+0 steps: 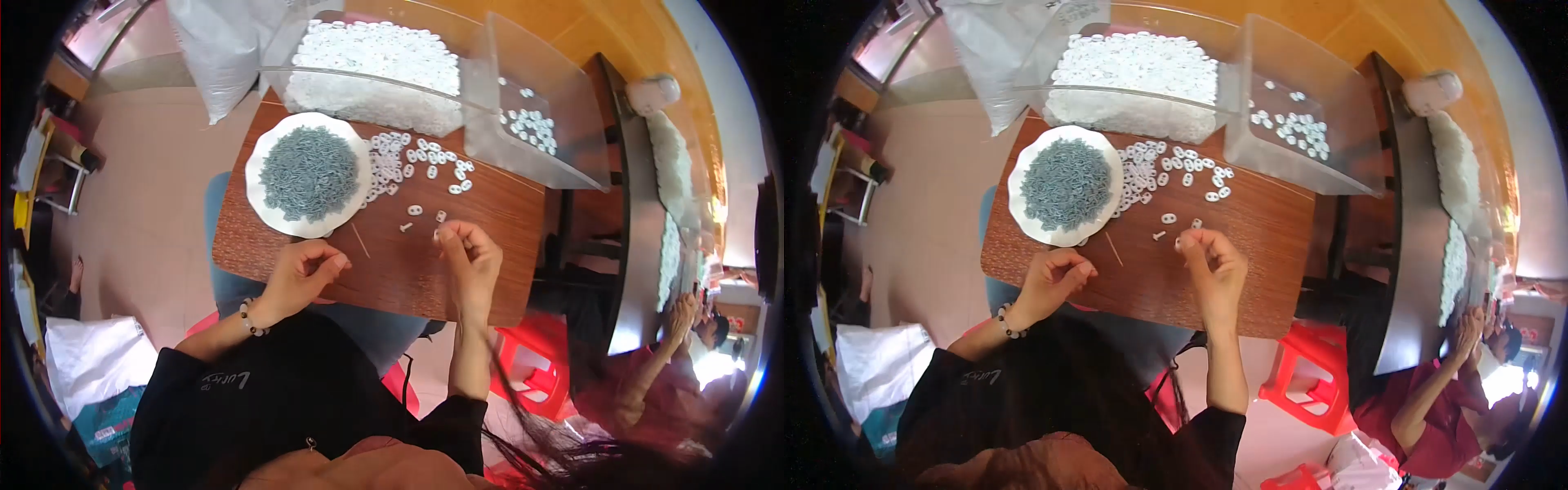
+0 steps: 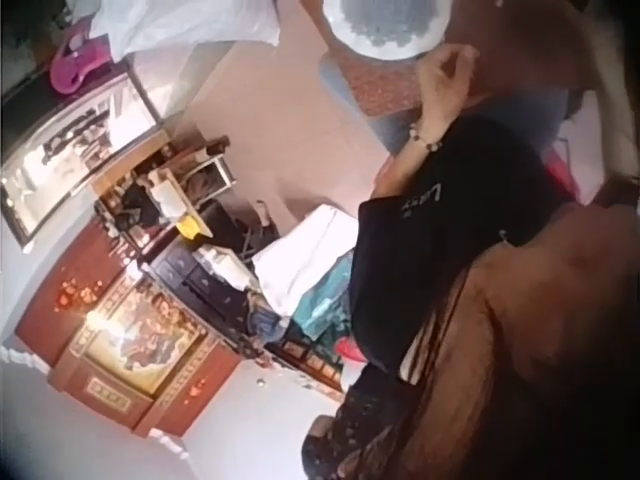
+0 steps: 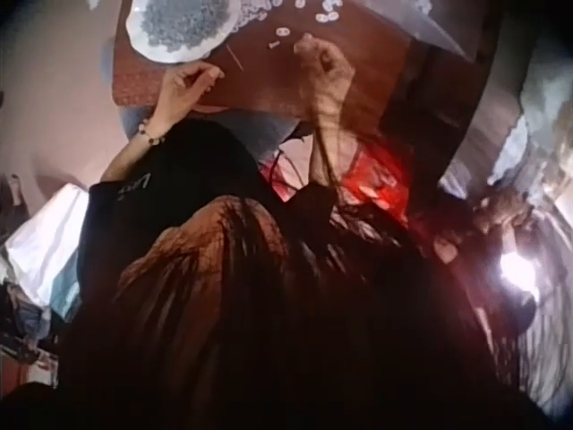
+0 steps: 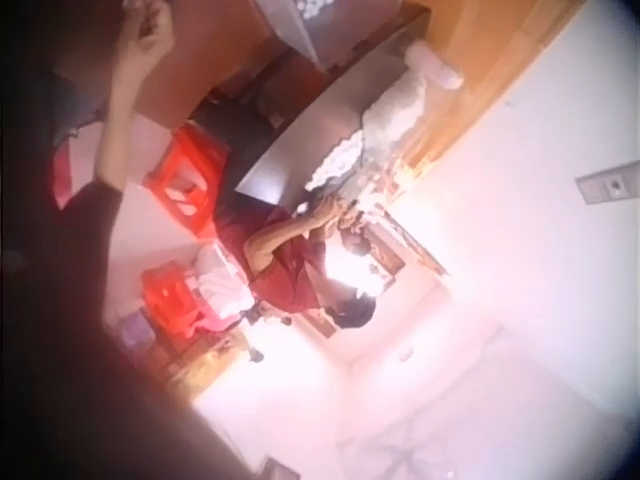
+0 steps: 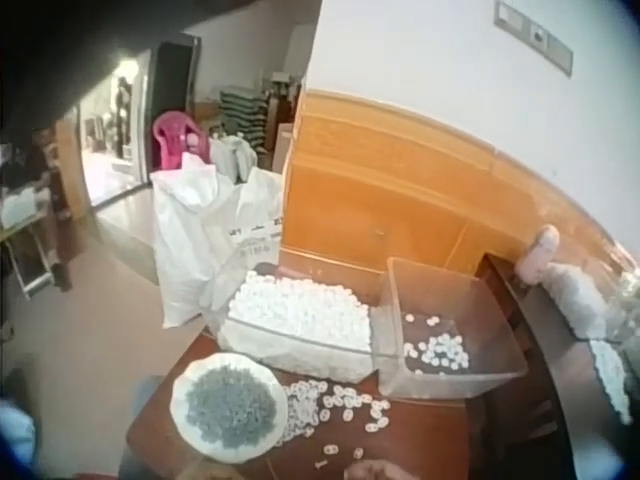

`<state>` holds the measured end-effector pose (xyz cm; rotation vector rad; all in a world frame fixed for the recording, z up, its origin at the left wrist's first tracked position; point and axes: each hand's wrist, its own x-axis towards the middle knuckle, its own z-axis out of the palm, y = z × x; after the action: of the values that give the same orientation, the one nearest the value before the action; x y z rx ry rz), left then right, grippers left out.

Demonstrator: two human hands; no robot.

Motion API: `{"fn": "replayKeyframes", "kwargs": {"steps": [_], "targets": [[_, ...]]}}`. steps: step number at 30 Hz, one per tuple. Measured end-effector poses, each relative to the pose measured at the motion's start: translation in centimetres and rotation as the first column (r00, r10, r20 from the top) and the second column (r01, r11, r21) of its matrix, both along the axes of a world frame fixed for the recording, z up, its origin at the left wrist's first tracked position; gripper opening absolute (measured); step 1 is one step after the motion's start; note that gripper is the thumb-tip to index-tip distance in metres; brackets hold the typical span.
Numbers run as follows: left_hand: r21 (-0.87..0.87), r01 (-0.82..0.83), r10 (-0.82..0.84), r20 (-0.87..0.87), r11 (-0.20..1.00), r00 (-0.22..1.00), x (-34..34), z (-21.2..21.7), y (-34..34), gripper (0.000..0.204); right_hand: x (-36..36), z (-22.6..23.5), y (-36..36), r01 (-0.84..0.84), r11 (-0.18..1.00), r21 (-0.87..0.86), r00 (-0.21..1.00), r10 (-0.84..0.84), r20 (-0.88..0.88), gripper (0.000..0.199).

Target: The recorder is threading small white plastic components and tiny grey beads onto a thin wire using a needle.

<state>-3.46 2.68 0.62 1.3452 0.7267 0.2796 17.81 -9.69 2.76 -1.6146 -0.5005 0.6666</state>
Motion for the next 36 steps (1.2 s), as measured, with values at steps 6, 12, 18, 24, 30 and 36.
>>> {"fn": "replayKeyframes", "kwargs": {"steps": [6,12,18,24,30,36], "targets": [[0.290,-0.131,0.091,0.148,0.948,0.985,-0.8,-2.3,0.5,0.014,6.1,-3.4,-0.2,0.077,0.992,-0.101,0.906,-0.027,0.423,0.018],[0.521,-0.124,0.019,0.201,0.845,0.979,-0.5,-2.4,0.8,0.008,10.4,-5.6,-2.2,0.232,0.937,-0.260,0.756,-0.006,0.655,0.016],[0.532,-0.119,-0.026,0.258,0.839,0.966,0.6,-3.3,0.1,0.004,9.6,-4.7,-0.8,0.282,0.878,-0.387,0.511,0.204,0.835,0.012],[0.508,-0.104,-0.046,0.275,0.855,0.960,1.8,-4.0,0.3,0.005,10.8,-4.9,2.2,0.164,0.946,-0.278,0.406,0.192,0.894,0.015],[0.418,-0.119,-0.007,0.287,0.901,0.958,1.9,-5.2,0.6,0.006,10.3,-7.0,4.8,0.202,0.895,-0.398,0.304,0.329,0.894,0.041],[0.415,-0.020,-0.074,0.210,0.909,0.975,2.0,-4.2,0.8,0.008,5.2,-6.2,4.6,-0.088,0.918,-0.386,0.288,0.395,0.872,0.053]]}}
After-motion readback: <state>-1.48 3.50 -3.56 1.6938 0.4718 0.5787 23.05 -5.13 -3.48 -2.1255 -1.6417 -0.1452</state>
